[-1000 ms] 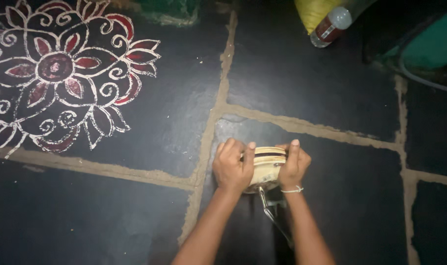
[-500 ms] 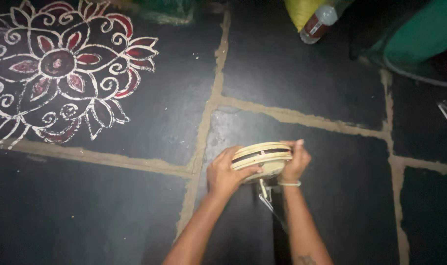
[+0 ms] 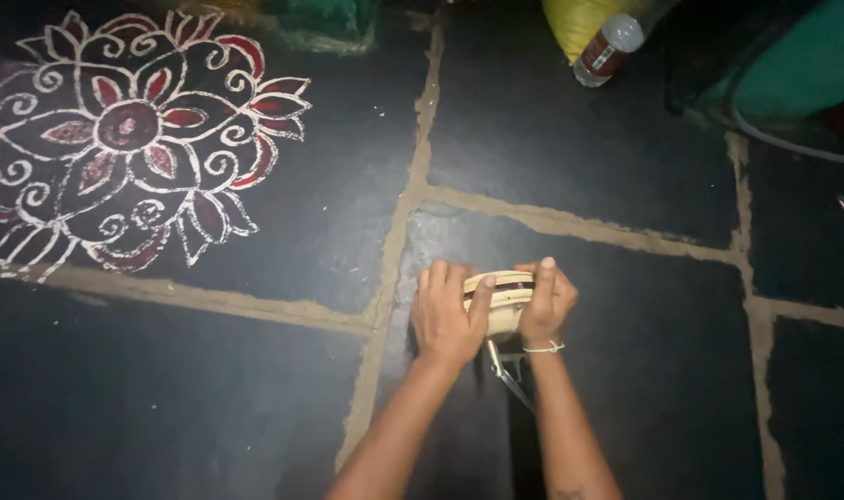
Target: The person assembles a round beige lid by hand, pressing a central metal component into place and rotating the lid to secure it. The person repeatedly flips and adjusts the lid on a dark tiled floor.
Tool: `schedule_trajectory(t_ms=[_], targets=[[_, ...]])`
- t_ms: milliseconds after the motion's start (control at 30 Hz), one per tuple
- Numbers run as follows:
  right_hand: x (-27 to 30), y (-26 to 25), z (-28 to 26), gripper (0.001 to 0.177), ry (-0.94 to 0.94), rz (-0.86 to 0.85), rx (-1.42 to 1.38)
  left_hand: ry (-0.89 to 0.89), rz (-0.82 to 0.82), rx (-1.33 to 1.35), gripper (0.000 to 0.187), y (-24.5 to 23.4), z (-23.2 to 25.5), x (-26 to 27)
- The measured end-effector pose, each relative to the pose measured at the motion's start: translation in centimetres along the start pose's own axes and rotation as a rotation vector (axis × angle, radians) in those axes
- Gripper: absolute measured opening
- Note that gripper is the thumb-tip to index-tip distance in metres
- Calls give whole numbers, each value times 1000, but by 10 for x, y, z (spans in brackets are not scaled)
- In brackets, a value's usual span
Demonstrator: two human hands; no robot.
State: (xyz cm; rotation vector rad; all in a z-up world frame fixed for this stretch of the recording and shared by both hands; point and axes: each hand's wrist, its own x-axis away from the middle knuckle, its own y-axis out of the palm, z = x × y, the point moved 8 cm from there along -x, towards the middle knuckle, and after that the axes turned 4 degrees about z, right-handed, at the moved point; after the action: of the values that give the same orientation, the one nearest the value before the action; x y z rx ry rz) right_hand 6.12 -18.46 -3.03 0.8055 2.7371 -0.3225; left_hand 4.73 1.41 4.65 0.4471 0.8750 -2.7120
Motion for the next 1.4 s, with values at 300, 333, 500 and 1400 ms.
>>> schedule_trajectory(t_ms=[300, 333, 500, 1400], targets=[[-15, 10, -1, 61, 82, -34, 66, 20, 144, -42, 27, 3, -3, -17], [-16, 11, 0, 61, 104, -35, 85, 5, 133, -45, 28, 4, -5, -20], [-20, 9, 12, 61, 151, -20, 113, -22, 86, -65, 29, 12, -5, -30], [25, 14, 86, 63, 312, -43, -242, -374, -170, -60, 60, -25, -55, 7]])
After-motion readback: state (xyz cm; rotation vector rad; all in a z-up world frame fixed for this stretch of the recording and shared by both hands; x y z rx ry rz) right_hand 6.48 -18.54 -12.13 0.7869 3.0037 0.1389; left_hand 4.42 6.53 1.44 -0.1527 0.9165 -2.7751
